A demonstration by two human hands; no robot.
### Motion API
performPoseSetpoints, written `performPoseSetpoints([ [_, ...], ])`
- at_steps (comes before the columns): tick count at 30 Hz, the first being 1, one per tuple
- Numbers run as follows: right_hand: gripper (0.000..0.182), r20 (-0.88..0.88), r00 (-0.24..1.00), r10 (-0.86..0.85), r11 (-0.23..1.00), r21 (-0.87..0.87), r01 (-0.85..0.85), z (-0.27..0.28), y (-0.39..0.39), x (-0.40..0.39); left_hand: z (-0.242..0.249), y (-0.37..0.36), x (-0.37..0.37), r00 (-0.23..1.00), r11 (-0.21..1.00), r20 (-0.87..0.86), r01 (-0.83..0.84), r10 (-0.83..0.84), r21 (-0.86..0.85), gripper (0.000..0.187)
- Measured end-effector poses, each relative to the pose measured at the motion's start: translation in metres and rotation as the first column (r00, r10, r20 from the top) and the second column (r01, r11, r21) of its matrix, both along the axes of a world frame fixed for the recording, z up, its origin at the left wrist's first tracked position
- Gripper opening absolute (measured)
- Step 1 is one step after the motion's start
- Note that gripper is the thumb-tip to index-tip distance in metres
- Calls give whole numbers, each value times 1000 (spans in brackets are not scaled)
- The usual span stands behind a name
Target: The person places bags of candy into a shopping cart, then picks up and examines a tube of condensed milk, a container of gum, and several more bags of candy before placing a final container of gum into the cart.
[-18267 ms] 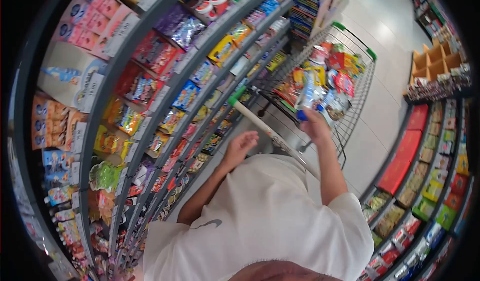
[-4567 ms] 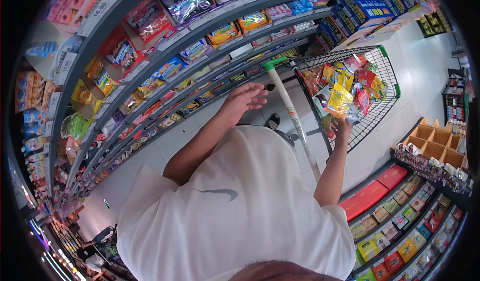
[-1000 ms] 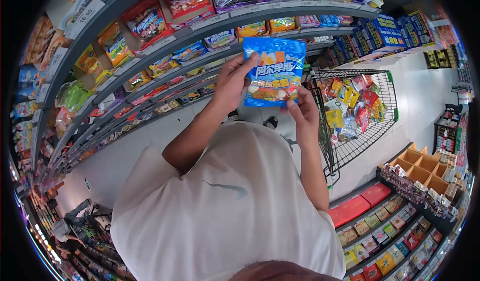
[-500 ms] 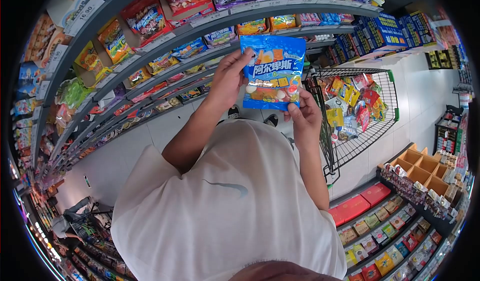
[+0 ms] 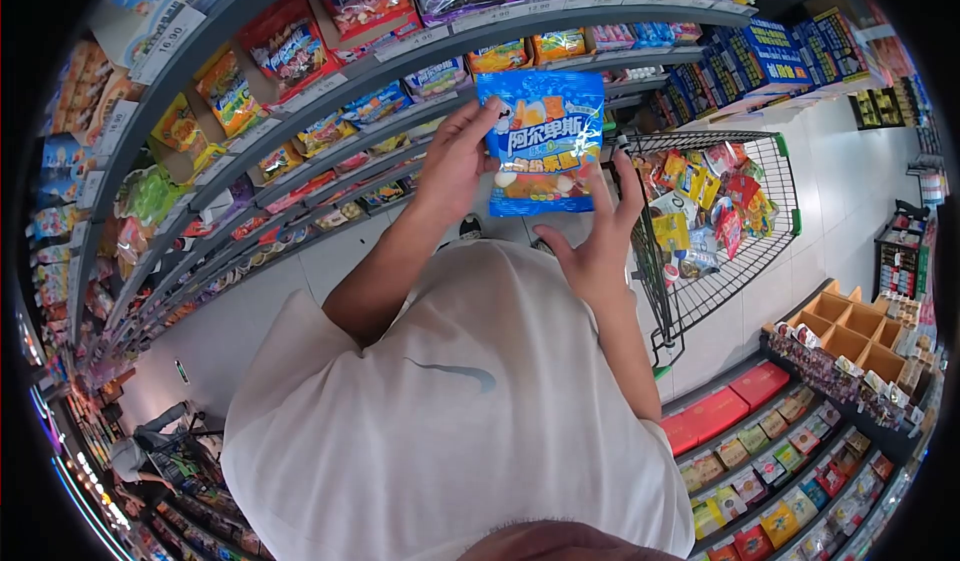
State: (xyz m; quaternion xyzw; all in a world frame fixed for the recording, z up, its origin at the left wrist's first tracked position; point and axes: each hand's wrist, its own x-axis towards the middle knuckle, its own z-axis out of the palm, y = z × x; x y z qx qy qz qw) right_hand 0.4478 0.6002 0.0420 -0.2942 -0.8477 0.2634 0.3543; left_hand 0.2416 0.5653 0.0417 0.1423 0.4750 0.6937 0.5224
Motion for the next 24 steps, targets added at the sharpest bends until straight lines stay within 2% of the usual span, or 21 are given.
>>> performPoseSetpoints([
  [1,85,117,993,14,994,104,-27,2,0,0,0,-1,2,1000,1000,14,13,-13,-4,24],
  [4,82,197,980,26,989,136,-53,2,-3,-4,4,-4,17,997,998,53,57,-56,-22,25],
  [5,75,168,985,21,992,117,-42,3,-3,-4,7,-5,24,996,997,59,72,-70,-31,25],
  [8,72,-60,996,62,996,-57,-65,-10,7,2,22,-13,27,989,989,8,150,-150,-15,28],
  [9,52,-148,988,44,995,-77,-56,-9,7,1,21,-14,27,985,985,-1,174,-174,17,29],
  [10,50,-244,970,23,973,-218,-77,-10,7,1,20,-14,27,980,979,-9,199,-199,49,30],
  [12,48,-414,908,-64,870,-469,-153,-20,3,4,22,-14,25,965,973,-145,227,-219,43,32],
  [13,38,-493,834,-246,630,-735,-249,-33,-3,6,25,-13,23,950,973,-225,228,-214,35,30],
  [14,40,-552,770,-320,535,-776,-334,-30,-3,4,27,-12,21,930,973,-303,229,-210,27,28],
  [15,43,-593,699,-400,437,-794,-423,-26,-3,3,21,-13,18,888,988,-440,152,-131,12,26],
  [16,46,-615,622,-484,345,-788,-510,-24,-2,3,10,-12,16,822,997,-566,75,-55,12,26],
  [17,49,-629,608,-484,283,-770,-571,-23,1,5,6,-8,18,737,1000,-675,3,15,27,26],
  [20,49,-661,582,-474,177,-719,-672,-20,1,11,9,-4,29,806,956,-529,-151,267,252,29],
  [21,49,-656,579,-484,173,-720,-672,-17,-1,9,15,-2,34,810,950,-507,-191,294,246,22],
  [24,46,-674,577,-461,105,-687,-719,-19,-2,11,3,-15,21,965,996,-264,8,15,86,21],
])
